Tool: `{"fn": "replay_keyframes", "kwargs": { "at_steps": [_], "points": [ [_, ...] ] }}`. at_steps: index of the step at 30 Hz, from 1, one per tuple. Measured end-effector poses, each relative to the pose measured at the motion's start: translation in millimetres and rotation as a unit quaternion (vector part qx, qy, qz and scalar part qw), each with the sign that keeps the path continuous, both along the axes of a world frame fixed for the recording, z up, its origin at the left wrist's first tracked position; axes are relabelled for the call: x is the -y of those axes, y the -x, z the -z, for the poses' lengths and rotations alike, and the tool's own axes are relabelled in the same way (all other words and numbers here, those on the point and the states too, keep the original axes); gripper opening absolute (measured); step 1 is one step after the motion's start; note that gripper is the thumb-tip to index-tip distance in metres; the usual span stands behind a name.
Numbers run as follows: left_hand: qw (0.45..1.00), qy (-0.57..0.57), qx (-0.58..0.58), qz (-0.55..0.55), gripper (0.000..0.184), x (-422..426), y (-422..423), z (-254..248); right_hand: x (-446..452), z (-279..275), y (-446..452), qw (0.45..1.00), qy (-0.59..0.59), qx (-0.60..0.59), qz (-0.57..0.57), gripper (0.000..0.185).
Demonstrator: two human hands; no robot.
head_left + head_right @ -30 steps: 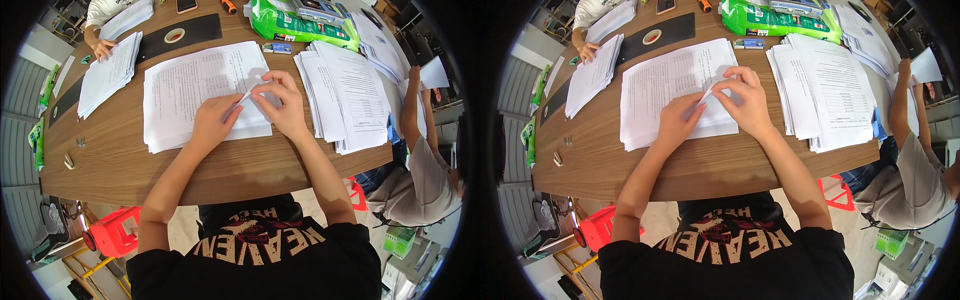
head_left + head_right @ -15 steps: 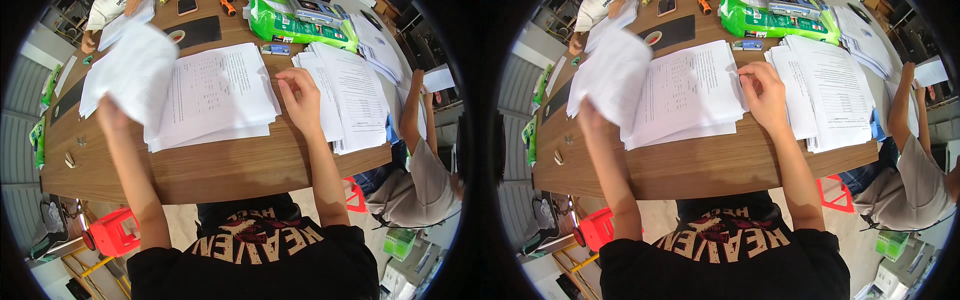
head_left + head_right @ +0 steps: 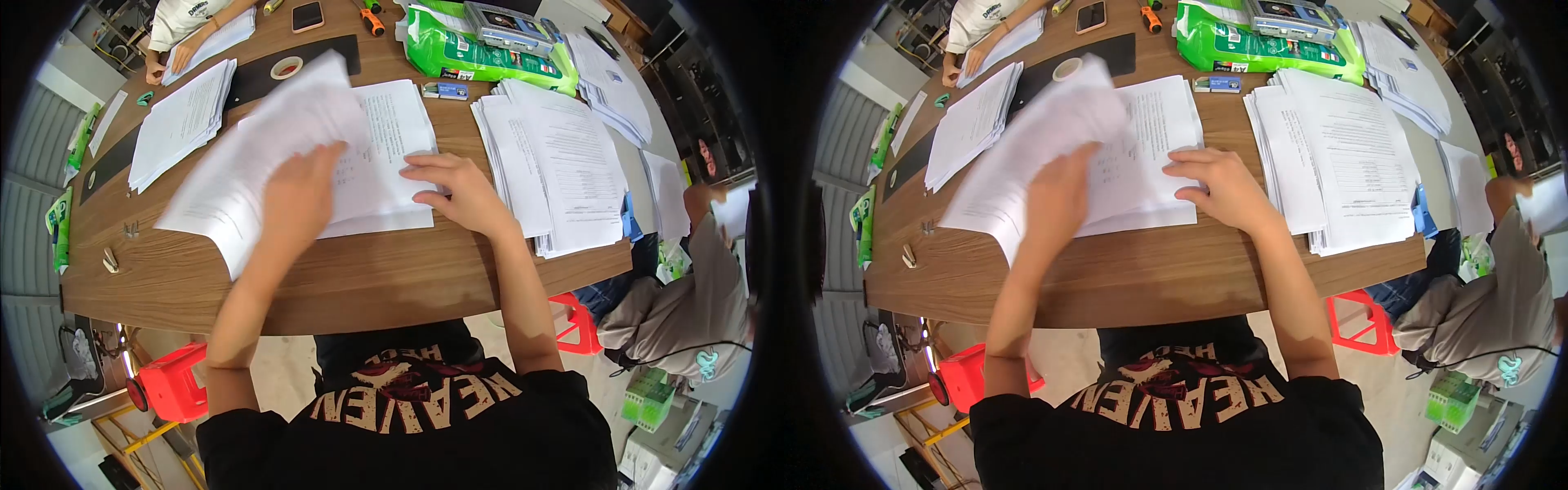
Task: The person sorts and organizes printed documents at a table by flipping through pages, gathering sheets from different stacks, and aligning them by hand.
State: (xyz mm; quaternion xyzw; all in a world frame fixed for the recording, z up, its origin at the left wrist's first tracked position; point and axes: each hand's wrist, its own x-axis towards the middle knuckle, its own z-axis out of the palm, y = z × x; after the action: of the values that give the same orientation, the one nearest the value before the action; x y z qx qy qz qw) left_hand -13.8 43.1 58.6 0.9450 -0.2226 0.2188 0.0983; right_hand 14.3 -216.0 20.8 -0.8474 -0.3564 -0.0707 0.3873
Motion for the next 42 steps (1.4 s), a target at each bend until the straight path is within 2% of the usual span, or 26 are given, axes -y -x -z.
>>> {"fn": "replay_keyframes", "kwargs": {
  "at_steps": [2,4,6,8,10,12,15,17,19,20,22,24,27,29,30,31,34,35,36,38,39,40,42],
  "points": [
    [0.998,0.028,0.017,0.050,0.039,15.7,-11.7,34.9,1.5,2.6,-1.3,1.000,0.000,-0.005,-0.005,0.023],
    [0.995,0.063,0.007,0.076,0.037,28.8,-13.9,39.5,2.4,1.0,-0.7,1.000,0.001,-0.011,-0.011,0.023],
    [0.991,0.095,-0.007,0.098,0.036,36.3,-14.5,41.8,-0.4,-2.2,3.1,0.999,0.023,0.034,0.021,0.019],
    [0.983,0.115,0.000,0.141,0.036,38.6,-17.3,41.4,-2.0,-12.1,3.0,0.999,0.030,-0.001,0.013,0.015],
    [0.979,0.150,-0.021,0.135,0.036,40.8,-15.8,44.5,-4.4,-10.2,1.7,0.999,0.034,-0.035,0.008,0.012],
    [0.973,0.183,-0.040,0.131,0.036,42.5,-14.3,45.9,-7.6,-1.0,0.2,0.998,-0.027,0.042,0.029,0.009],
    [0.976,0.193,-0.042,0.096,0.035,45.6,-11.4,41.2,-14.5,-2.8,3.4,0.992,0.012,0.080,0.099,0.008],
    [0.988,0.113,-0.107,0.015,0.033,45.3,-6.2,29.8,-15.6,-2.4,3.0,0.991,0.010,0.088,0.104,0.008],
    [0.992,0.079,-0.097,-0.011,0.033,42.4,-3.3,23.4,-17.4,-2.2,2.8,0.990,0.008,0.093,0.107,0.008],
    [0.995,0.042,-0.085,-0.034,0.034,40.5,-3.0,22.4,-17.6,-3.5,2.7,0.991,0.004,0.079,0.112,0.008],
    [0.995,0.047,-0.086,-0.019,0.037,37.4,-6.3,25.5,-18.8,-5.6,4.3,0.992,0.000,0.064,0.112,0.008],
    [0.995,0.053,-0.085,-0.004,0.041,35.6,-10.0,27.6,-20.6,-7.6,5.8,0.986,-0.086,-0.077,0.117,0.007],
    [0.992,0.081,-0.090,0.037,0.035,39.5,-18.0,33.9,-17.5,-1.1,-0.2,0.980,-0.109,-0.138,0.088,0.005],
    [0.960,0.236,0.024,0.148,0.025,43.4,-26.8,50.8,-18.5,4.0,-7.3,0.975,-0.130,-0.167,0.070,0.006],
    [0.960,0.235,0.025,0.149,0.025,43.3,-26.3,51.9,-19.4,2.6,-8.7,0.968,-0.150,-0.197,0.052,0.007],
    [0.958,0.245,-0.024,0.150,0.024,42.4,-26.2,53.1,-19.3,0.8,-9.4,0.968,-0.150,-0.195,0.052,0.007],
    [0.943,0.266,-0.117,0.163,0.022,38.5,-24.8,47.4,-22.8,-7.5,-10.1,0.979,-0.136,-0.138,0.058,0.009],
    [0.930,0.278,-0.164,0.178,0.022,38.0,-23.5,44.3,-24.6,-9.6,-9.2,0.987,-0.132,-0.067,0.063,0.009],
    [0.930,0.278,-0.163,0.177,0.022,38.4,-23.3,47.2,-26.1,-11.3,-8.5,0.989,-0.128,0.004,0.070,0.009],
    [0.948,0.251,-0.060,0.188,0.028,40.2,-24.4,54.2,-28.0,-13.7,-7.8,0.990,-0.107,0.045,0.081,0.011],
    [0.948,0.250,-0.060,0.188,0.028,39.5,-25.0,54.6,-29.0,-15.3,-7.0,0.988,-0.086,0.085,0.092,0.013],
    [0.940,0.281,-0.105,0.160,0.031,38.5,-26.1,55.0,-30.6,-17.0,-5.8,0.988,-0.086,0.085,0.092,0.013],
    [0.927,0.331,-0.161,0.073,0.037,31.1,-30.8,58.5,-33.4,-21.2,-2.2,0.970,-0.178,0.105,0.130,0.020]
  ]
}}
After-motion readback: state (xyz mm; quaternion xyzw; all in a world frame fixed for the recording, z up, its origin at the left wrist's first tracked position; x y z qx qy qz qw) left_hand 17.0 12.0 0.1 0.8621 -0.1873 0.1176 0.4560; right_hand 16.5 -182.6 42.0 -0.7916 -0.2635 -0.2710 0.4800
